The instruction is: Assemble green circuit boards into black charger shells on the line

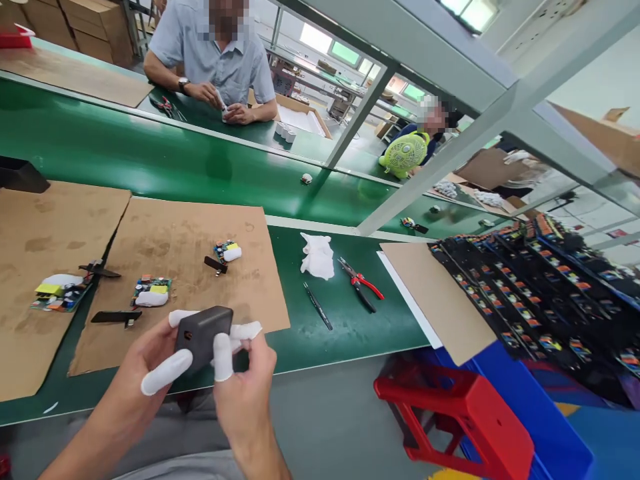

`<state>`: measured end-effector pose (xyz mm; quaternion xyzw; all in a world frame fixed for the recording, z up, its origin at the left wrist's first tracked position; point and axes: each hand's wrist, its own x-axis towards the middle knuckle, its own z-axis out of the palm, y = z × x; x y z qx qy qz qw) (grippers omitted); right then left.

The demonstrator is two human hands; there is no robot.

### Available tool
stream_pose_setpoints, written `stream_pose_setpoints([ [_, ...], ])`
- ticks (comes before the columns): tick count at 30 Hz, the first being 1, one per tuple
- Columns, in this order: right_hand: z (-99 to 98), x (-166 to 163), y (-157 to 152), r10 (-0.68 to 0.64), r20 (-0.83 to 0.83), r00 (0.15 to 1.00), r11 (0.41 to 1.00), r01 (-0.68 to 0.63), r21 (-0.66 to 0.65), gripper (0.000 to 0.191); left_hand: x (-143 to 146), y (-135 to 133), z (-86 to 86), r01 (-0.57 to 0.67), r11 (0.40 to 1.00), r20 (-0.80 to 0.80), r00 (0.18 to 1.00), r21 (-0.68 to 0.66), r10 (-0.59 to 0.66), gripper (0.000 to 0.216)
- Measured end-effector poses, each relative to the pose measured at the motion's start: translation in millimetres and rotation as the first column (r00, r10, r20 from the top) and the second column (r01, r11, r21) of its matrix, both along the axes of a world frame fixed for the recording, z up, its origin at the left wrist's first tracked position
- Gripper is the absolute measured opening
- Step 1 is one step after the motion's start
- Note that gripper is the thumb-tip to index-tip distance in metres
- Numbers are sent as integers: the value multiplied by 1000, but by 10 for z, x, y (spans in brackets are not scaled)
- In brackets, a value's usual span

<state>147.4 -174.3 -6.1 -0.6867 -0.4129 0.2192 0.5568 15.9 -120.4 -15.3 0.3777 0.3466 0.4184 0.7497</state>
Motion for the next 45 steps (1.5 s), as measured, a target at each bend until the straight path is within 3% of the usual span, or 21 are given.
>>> stream_pose_setpoints([
  [2,22,291,9,-82,431,899,990,122,-65,49,-1,10,22,-48,991,-10,999,-121,47,71],
  [3,36,481,17,-150,521,840,975,213,-63,49,0,14,37,-83,981,-25,997,-173,79,73],
  [7,32,1298,59,-246,630,737,914,393,-104,39,12,28,109,-174,948,-77,984,-268,159,76],
  [11,-71,1691,71,-158,630,760,909,361,-207,34,19,30,175,-198,940,-87,980,-278,180,82],
  [15,31,1427,-12,-100,560,823,939,264,-220,34,15,-3,226,-200,944,-74,980,-264,187,76],
  [17,225,1125,-86,-32,501,865,967,154,-205,29,2,-31,242,-216,943,-68,976,-252,205,72],
  [19,476,806,-158,106,421,901,991,-59,-123,18,-19,-55,257,-250,941,-65,968,-230,241,68],
  [22,811,447,-216,268,422,866,962,-262,-72,23,-56,-70,281,-318,932,-55,948,-172,313,64],
  [24,930,322,-212,303,420,856,948,-315,-42,26,-80,-72,295,-365,923,-46,931,-124,362,61],
  [32,923,174,-74,358,453,816,924,-381,-44,20,-147,-111,303,-490,868,-28,870,83,493,50],
  [45,920,88,-20,372,452,811,923,-375,-86,18,-111,-154,310,-591,748,-117,755,302,645,57],
])
